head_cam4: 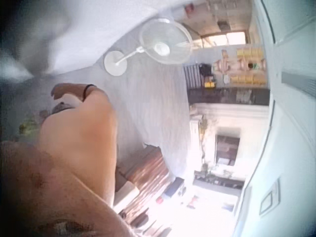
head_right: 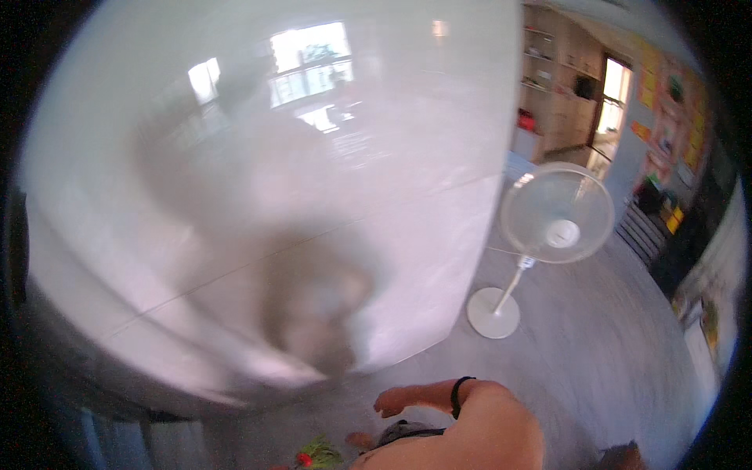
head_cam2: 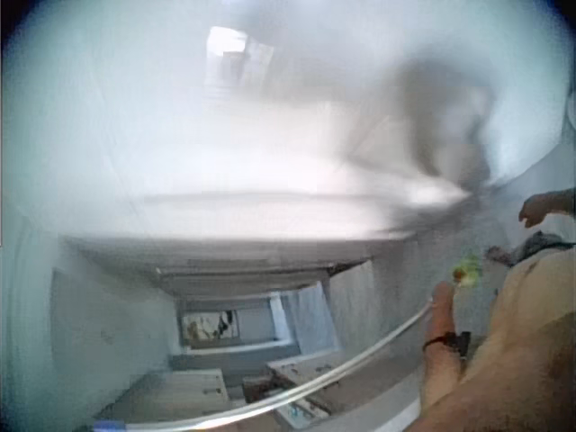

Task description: The person fills a bucket with water at a sink, wrings out a mop by hand, and then mops the floor in a bedroom.

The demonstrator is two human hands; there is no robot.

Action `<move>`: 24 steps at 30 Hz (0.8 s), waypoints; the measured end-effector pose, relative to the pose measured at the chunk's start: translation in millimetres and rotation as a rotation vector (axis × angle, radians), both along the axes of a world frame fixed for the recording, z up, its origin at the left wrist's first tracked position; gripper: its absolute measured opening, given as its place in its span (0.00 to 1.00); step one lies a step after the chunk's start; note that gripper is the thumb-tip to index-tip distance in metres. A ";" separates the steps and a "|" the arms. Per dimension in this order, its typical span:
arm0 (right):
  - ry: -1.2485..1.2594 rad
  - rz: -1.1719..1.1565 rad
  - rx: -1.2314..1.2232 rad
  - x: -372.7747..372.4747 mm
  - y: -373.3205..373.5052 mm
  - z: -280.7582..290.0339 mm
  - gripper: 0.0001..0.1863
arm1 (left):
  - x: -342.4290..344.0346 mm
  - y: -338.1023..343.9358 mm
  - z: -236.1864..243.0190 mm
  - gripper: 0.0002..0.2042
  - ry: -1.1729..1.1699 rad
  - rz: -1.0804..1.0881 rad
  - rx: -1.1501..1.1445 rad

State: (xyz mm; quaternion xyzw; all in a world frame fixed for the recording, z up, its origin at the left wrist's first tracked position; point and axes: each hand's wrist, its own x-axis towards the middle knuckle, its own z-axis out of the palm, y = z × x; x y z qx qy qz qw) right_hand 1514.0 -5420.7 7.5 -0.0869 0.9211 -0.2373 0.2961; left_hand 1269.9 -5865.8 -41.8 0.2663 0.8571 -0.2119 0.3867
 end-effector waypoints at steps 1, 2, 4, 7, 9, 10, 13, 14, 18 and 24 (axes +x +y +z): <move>0.005 0.006 -0.048 -45.8 -21.0 6.9 0.23 | -12.2 -23.9 0.6 0.15 -0.010 0.040 0.029; 0.002 0.027 -0.098 -90.1 -47.1 10.0 0.22 | -20.9 -46.9 -2.1 0.15 -0.023 0.074 0.063; 0.164 0.076 -0.115 -181.6 -96.6 23.4 0.19 | -28.5 -65.8 3.0 0.15 -0.084 0.122 0.170; 0.207 0.248 -0.416 -321.7 -208.6 113.4 0.27 | -58.9 -66.0 41.0 0.15 -0.116 0.176 0.307; 0.305 0.406 -0.587 -380.3 -294.0 166.8 0.32 | -79.3 -74.2 56.8 0.15 -0.126 0.220 0.384; 0.383 0.443 -0.733 -403.2 -340.8 194.2 0.34 | -90.2 -79.6 65.5 0.15 -0.128 0.237 0.431; 0.326 0.630 -0.889 -443.0 -481.3 228.2 0.38 | -119.4 -115.2 81.6 0.15 -0.112 0.268 0.557; 0.129 0.644 -1.018 -458.3 -521.9 227.6 0.38 | -136.2 -127.1 91.2 0.15 -0.103 0.259 0.604; -0.190 0.655 -1.070 -537.4 -644.9 211.5 0.32 | -237.2 -181.7 146.1 0.15 -0.067 0.170 0.743; 0.055 0.795 -0.864 -671.6 -743.5 231.3 0.18 | -380.2 -294.2 203.4 0.15 -0.049 0.083 0.882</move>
